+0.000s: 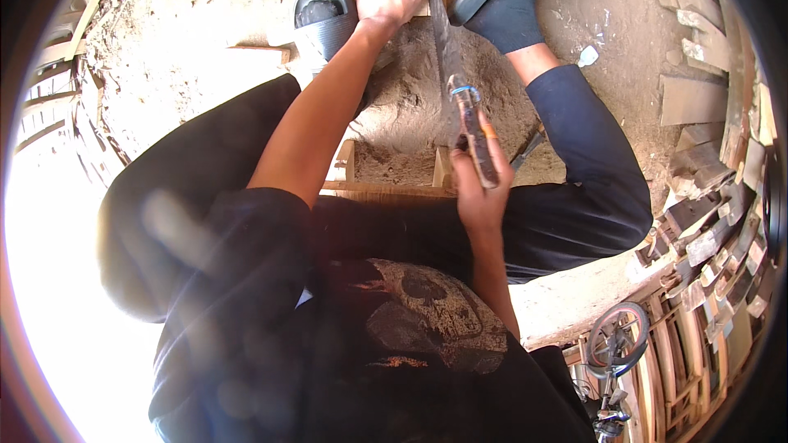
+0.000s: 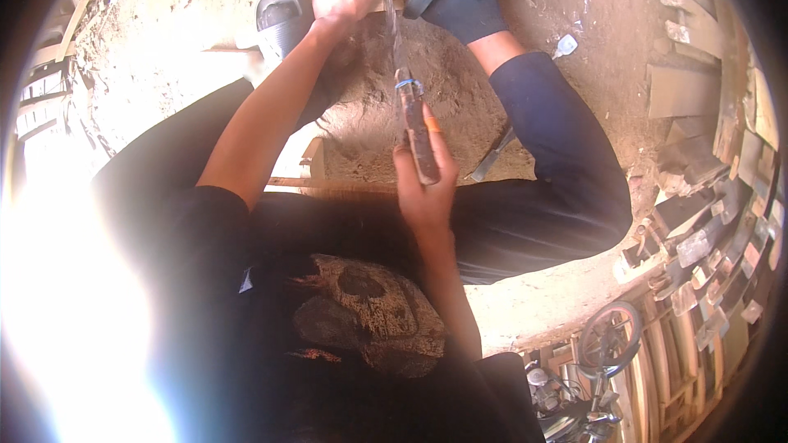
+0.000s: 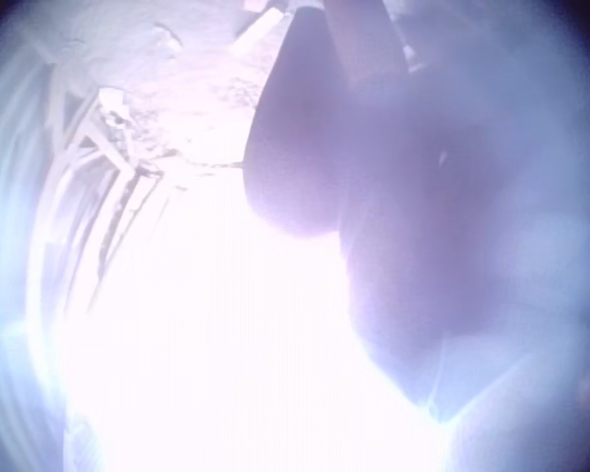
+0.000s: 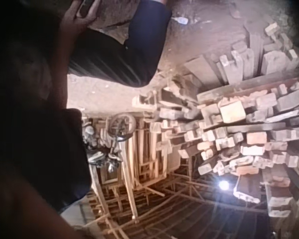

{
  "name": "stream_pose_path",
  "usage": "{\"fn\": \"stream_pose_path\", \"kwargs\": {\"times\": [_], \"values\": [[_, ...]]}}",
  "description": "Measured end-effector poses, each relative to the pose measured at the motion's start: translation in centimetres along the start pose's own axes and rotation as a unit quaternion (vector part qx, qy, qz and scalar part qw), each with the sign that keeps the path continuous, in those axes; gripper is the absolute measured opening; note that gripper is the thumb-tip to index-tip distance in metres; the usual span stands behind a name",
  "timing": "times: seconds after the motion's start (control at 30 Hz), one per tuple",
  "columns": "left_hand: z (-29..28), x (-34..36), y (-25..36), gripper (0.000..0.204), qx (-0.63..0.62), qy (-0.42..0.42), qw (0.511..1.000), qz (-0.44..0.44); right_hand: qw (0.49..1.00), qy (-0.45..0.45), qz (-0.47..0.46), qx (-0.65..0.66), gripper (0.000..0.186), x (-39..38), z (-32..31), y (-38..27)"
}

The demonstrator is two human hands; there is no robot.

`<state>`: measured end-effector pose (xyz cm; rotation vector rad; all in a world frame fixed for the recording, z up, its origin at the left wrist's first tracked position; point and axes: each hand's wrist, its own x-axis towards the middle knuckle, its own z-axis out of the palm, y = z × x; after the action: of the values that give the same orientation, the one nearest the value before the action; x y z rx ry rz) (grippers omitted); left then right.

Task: The person sits on the ground and uses a hand saw to cut a small piece of wood placed between their feet. They hold the wood steady with their left hand and saw with their right hand throughout the clip.

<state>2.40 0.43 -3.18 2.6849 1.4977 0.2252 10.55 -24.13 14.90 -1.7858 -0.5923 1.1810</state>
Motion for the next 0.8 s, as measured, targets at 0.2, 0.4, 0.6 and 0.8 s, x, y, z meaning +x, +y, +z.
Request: {"fn": "stream_pose_path", "kwargs": {"times": [0.2,0.4,0.6,0.8], "values": [[1.6,0.0,-1.2,0.028,-0.094,0.100,0.988,-0.068,0.996,0.061,-0.052,-0.040,0.054,-3.6,-3.0,-2.6],[-0.5,-1.1,-0.2,0.026,-0.073,0.047,0.994,-0.072,0.997,0.067,-0.034,0.036,0.053,-3.5,-3.8,-3.4],[-1.5,-1.0,-0.4,0.041,-0.091,-0.116,0.988,-0.046,0.998,0.013,0.001,0.063,0.053,-2.8,-2.8,-1.8],[-3.9,-0.3,-2.1,0.048,-0.152,-0.241,0.958,0.009,0.997,-0.003,-0.019,0.081,0.052,-2.1,-1.7,-0.7]]}}
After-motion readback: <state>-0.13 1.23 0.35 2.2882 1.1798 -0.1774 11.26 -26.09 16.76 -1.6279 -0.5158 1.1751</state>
